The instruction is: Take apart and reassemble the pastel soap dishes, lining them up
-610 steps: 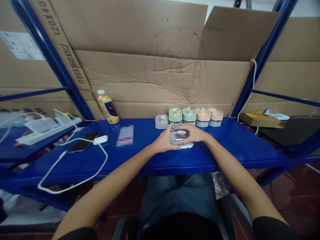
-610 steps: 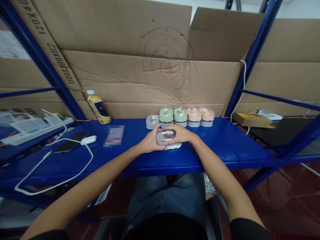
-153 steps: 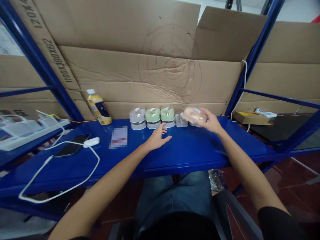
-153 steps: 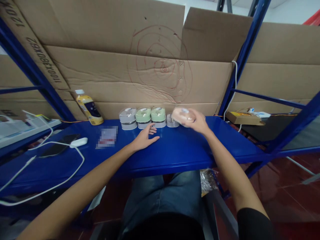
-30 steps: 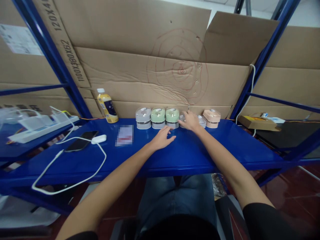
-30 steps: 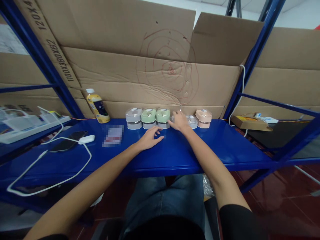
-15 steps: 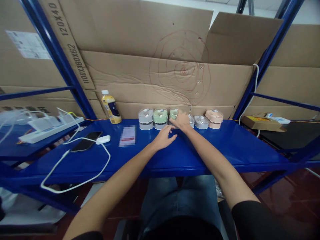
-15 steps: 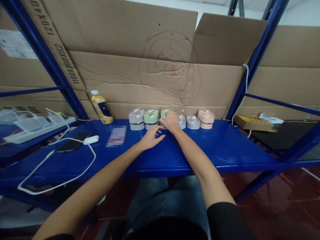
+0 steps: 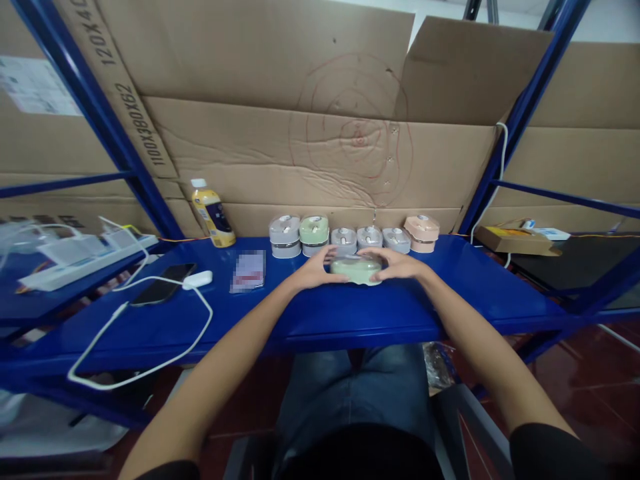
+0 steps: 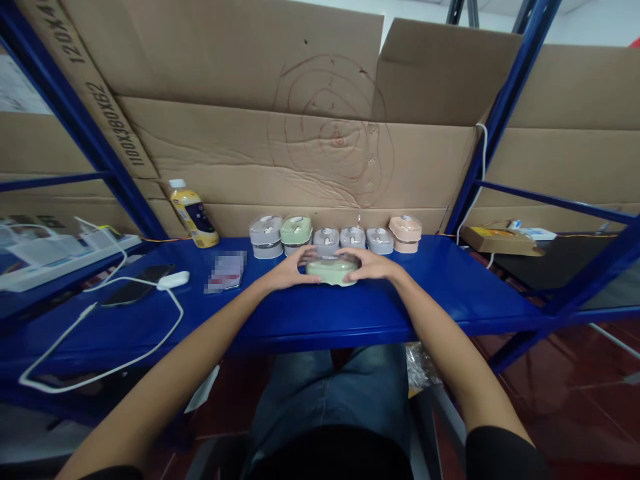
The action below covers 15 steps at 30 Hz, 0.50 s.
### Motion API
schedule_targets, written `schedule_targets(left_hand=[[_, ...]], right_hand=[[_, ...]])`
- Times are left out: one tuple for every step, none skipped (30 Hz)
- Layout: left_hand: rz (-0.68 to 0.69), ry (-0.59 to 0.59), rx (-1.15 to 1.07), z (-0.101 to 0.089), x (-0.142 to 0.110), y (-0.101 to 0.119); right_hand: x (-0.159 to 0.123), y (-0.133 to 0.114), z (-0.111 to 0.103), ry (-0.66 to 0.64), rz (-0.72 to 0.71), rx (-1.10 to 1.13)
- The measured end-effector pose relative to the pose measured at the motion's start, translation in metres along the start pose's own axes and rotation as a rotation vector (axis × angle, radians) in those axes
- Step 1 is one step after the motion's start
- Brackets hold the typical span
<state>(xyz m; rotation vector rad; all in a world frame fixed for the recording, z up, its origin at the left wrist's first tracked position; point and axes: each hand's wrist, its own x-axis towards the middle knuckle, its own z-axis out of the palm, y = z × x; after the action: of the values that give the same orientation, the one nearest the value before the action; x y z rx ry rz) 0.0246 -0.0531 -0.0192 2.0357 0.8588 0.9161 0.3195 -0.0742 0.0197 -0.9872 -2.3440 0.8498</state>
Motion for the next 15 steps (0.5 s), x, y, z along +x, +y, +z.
schedule_targets(left_hand=[[0.006,-0.048,0.020,0.001,-0.001,0.001],[0.019,-0.079,0.059,0.002,-0.003,0.002],[0.037,-0.090,0.107,0.003,-0.004,0.003],[0.058,-0.084,0.160,0.005,-0.005,0.005],[0.080,-0.069,0.208,0.007,-0.006,0.007],[0.101,-0.052,0.242,0.009,-0.006,0.008],[0.119,-0.038,0.262,0.011,-0.007,0.009],[0.132,-0.030,0.273,0.013,-0.007,0.010],[0.138,-0.024,0.280,0.014,-0.007,0.011],[0.135,-0.017,0.285,0.015,-0.006,0.011],[0.124,-0.002,0.294,0.016,-0.006,0.010],[0.113,0.015,0.306,0.015,-0.006,0.009],[0.110,0.029,0.322,0.015,-0.007,0.008],[0.119,0.035,0.341,0.014,-0.007,0.007],[0.137,0.027,0.362,0.013,-0.008,0.006]], right_hand=[[-0.001,0.002,0.003,-0.039,-0.018,-0.009],[0.000,0.003,0.005,-0.065,-0.037,-0.028],[0.000,0.004,0.008,-0.079,-0.051,-0.056],[0.002,0.005,0.011,-0.081,-0.060,-0.091],[0.003,0.005,0.014,-0.067,-0.064,-0.131],[0.005,0.005,0.018,-0.040,-0.066,-0.173],[0.007,0.005,0.022,0.000,-0.068,-0.216],[0.009,0.003,0.026,0.045,-0.073,-0.256],[0.011,0.002,0.029,0.088,-0.080,-0.289],[0.012,0.001,0.031,0.128,-0.086,-0.309],[0.012,-0.001,0.031,0.163,-0.092,-0.311],[0.011,-0.001,0.029,0.194,-0.097,-0.292],[0.010,-0.001,0.025,0.227,-0.097,-0.257],[0.007,0.000,0.019,0.265,-0.086,-0.213],[0.004,0.002,0.012,0.312,-0.062,-0.173]])
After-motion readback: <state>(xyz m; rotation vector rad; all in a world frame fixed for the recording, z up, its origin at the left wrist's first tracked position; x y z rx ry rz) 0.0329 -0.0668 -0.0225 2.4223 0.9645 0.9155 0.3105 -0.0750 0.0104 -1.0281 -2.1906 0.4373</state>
